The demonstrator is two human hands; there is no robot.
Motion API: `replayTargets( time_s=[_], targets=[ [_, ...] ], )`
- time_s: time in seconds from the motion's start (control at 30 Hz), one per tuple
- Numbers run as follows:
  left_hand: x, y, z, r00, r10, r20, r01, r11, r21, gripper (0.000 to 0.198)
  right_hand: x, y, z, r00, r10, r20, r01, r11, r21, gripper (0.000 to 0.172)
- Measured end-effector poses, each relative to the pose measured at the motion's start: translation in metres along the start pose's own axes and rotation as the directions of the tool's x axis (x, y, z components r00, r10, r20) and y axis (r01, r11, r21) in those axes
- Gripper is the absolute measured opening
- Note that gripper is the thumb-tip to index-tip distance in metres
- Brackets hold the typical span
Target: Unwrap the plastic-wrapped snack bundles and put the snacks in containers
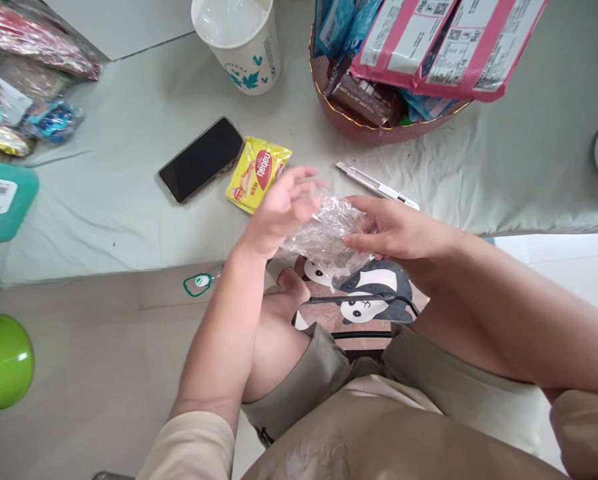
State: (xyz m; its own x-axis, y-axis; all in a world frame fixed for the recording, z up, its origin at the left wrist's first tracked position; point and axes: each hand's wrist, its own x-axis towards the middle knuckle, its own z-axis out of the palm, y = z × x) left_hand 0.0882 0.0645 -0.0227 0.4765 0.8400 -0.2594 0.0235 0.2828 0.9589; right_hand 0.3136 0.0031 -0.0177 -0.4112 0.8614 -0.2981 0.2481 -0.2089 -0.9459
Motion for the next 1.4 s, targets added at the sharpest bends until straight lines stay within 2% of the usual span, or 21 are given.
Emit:
replayTargets(
  time_s=[0.07,0.13,0.2,0.27,0.33,0.37,0.4,0.47,0.53,0.6,0.7,0.73,0.8,0.9,1.0,1.07,1.13,1.27,1.4],
  targets=[
    [-0.002,0.0,0.003,0.997,-0.061,0.053,0.058,0.997,0.048,0.065,-0.001,-0.004,0.001,0.999,-0.021,-0.024,0.02,0.998,-0.056,0.031],
    [-0.002,-0.001,0.004,0.998,-0.065,-0.014,0.065,0.996,0.061,0.055,-0.003,-0.005,0.002,0.999,-0.024,-0.038,0.021,0.997,-0.068,0.024],
    [-0.001,-0.003,0.001,0.992,-0.01,-0.124,0.013,1.0,0.026,0.043,-0.004,-0.004,0.002,0.996,-0.026,-0.084,0.024,0.999,-0.026,0.021],
    [0.001,-0.004,-0.003,0.974,0.07,-0.215,-0.075,0.997,-0.012,0.037,-0.004,-0.002,0.002,0.974,-0.058,-0.219,0.073,0.995,0.062,0.028],
    [0.003,-0.006,-0.006,0.955,0.129,-0.266,-0.14,0.99,-0.023,0.033,-0.002,0.001,0.003,0.923,-0.099,-0.371,0.169,0.972,0.161,0.037],
    [0.003,-0.007,-0.006,0.95,0.145,-0.278,-0.157,0.987,-0.021,0.032,-0.001,0.001,0.004,0.905,-0.114,-0.41,0.212,0.956,0.202,0.043],
    [0.003,-0.008,-0.005,0.947,0.152,-0.283,-0.164,0.986,-0.019,0.033,0.0,0.002,0.007,0.902,-0.124,-0.414,0.238,0.942,0.236,0.05],
    [0.002,-0.009,-0.002,0.947,0.147,-0.287,-0.163,0.986,-0.034,0.037,0.001,0.0,0.012,0.925,-0.114,-0.362,0.223,0.935,0.275,0.057],
    [0.0,-0.007,0.002,0.956,0.101,-0.276,-0.133,0.986,-0.102,0.045,0.0,-0.004,0.019,0.938,-0.06,-0.34,0.158,0.95,0.271,0.041],
    [-0.003,-0.004,0.006,0.979,0.003,-0.204,-0.044,0.979,-0.199,0.056,-0.001,-0.01,0.024,0.935,-0.003,-0.354,0.094,0.967,0.239,0.021],
    [-0.008,0.002,0.011,0.987,-0.162,-0.011,0.155,0.96,-0.232,0.065,-0.004,-0.019,0.026,0.924,0.014,-0.383,0.069,0.977,0.2,0.014],
    [-0.009,0.002,0.012,0.983,-0.185,0.013,0.184,0.961,-0.209,0.063,-0.004,-0.021,0.026,0.917,0.017,-0.398,0.067,0.978,0.197,0.013],
    [-0.009,0.002,0.013,0.987,-0.158,-0.038,0.151,0.978,-0.146,0.05,-0.004,-0.022,0.023,0.906,0.017,-0.423,0.058,0.985,0.165,0.013],
    [-0.009,0.0,0.011,0.988,-0.035,-0.147,0.024,0.997,-0.079,0.036,-0.004,-0.021,0.018,0.901,-0.014,-0.434,0.053,0.996,0.079,0.018],
    [-0.008,-0.001,0.008,0.998,-0.052,-0.027,0.049,0.993,-0.103,0.036,-0.005,-0.018,0.014,0.914,0.014,-0.406,0.033,0.994,0.108,0.012],
    [-0.009,-0.002,0.007,0.995,-0.089,0.04,0.093,0.989,-0.112,0.036,-0.006,-0.016,0.014,0.934,0.035,-0.357,0.02,0.989,0.148,0.014],
    [-0.009,-0.001,0.008,0.995,-0.093,0.02,0.095,0.987,-0.131,0.03,-0.005,-0.015,0.015,0.931,0.025,-0.363,0.043,0.983,0.179,0.02],
    [-0.008,0.005,0.009,0.996,-0.086,0.006,0.085,0.965,-0.249,0.025,-0.002,-0.013,0.019,0.86,-0.015,-0.51,0.189,0.938,0.291,0.022],
    [-0.006,0.011,0.007,0.995,-0.088,0.046,0.099,0.931,-0.352,0.019,-0.002,-0.012,0.018,0.887,-0.064,-0.457,0.235,0.915,0.327,0.017]
  ],
)
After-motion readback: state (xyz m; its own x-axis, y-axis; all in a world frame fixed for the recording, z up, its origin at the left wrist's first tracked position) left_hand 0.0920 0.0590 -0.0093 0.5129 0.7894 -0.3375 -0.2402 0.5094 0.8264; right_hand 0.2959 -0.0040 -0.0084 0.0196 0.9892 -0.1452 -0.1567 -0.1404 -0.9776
